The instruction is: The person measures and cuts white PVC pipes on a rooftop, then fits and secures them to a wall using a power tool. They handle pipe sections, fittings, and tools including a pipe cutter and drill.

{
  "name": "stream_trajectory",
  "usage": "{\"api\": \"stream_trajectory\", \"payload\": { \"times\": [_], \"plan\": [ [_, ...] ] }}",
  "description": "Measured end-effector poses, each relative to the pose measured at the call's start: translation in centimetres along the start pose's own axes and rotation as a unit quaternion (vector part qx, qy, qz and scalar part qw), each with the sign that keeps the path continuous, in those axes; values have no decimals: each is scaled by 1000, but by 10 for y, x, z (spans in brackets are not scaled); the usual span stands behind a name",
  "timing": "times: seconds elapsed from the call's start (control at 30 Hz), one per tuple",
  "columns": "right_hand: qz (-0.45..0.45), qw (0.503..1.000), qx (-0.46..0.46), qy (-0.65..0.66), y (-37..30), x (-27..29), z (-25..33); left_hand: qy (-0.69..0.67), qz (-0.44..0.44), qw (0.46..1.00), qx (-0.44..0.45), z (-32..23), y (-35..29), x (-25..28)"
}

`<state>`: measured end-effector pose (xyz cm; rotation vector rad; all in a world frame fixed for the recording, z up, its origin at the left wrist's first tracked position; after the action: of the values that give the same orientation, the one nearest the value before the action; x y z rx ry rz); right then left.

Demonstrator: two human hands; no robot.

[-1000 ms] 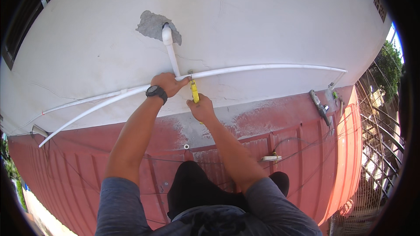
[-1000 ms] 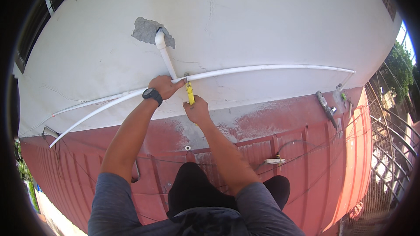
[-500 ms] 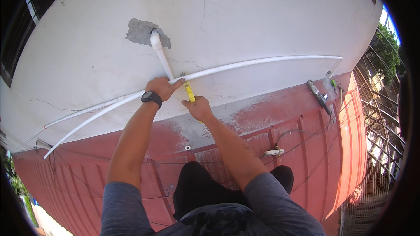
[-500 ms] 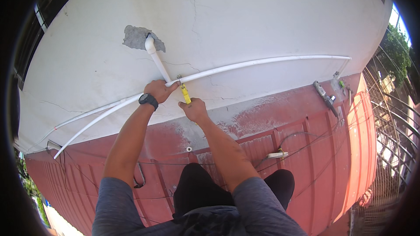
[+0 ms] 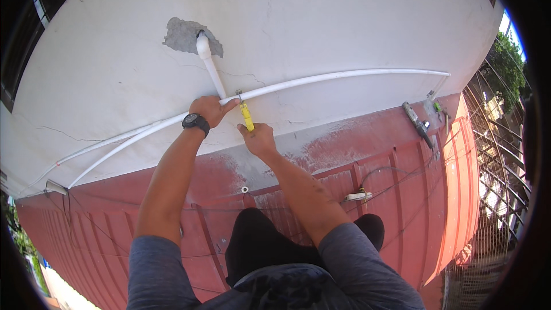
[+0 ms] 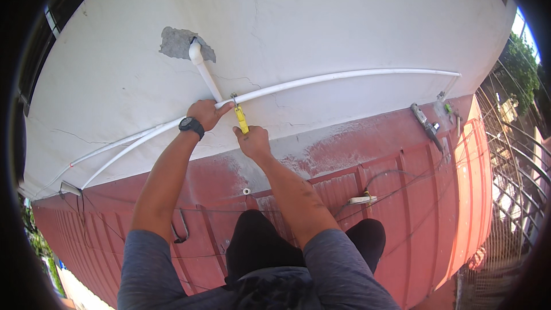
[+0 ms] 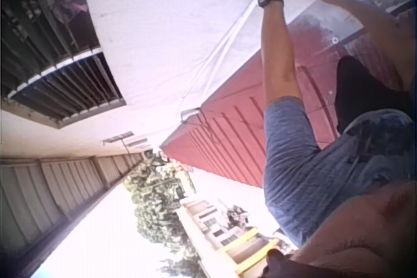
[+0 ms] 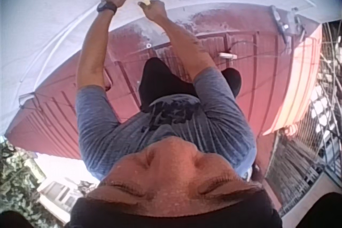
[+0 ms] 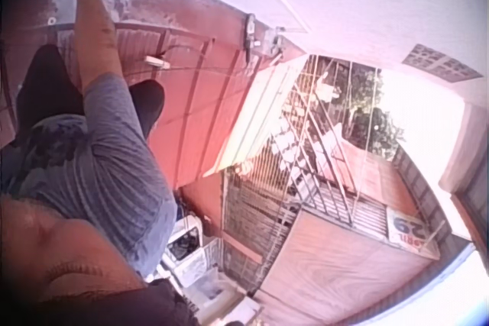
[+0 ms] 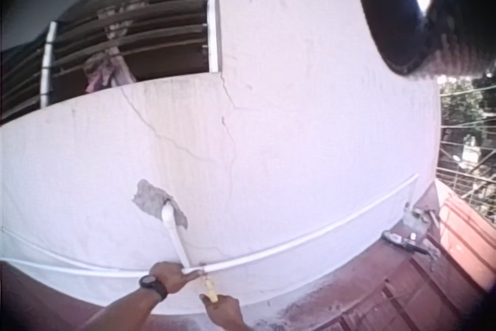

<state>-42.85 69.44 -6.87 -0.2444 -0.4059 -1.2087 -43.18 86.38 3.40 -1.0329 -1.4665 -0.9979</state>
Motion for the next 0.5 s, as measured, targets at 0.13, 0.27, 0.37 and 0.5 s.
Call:
{"api": "stream_trajectory", "payload": {
  "times": [0.13, 0.27, 0.37, 0.5],
  "plan": [
    [-13, 1000, -16, 13, 2, -3, -1, 8, -1, 1000, 12, 2, -2, 1],
    [145, 982, -76, 90, 6, -18, 0, 3, 13, 1000, 28, 5, 1, 6],
    [148, 989, -17, 20, 22, 6, -11, 0, -23, 999, 23, 7, -2, 11],
    [35, 954, 260, -149, 26, 52, -65, -1, -35, 999, -7, -2, 9, -4]
  ]
}}
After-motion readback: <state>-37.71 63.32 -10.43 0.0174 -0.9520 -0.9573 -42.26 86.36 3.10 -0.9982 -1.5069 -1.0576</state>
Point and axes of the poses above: each hand's wrist, its own y-axis towards the middle knuckle, its own x-axis out of the back of the hand, z = x × y, the point moved 8 cm from there along y, towards the middle knuckle, and after that the axes turned 2 degrees about x, right-handed, at the moved point
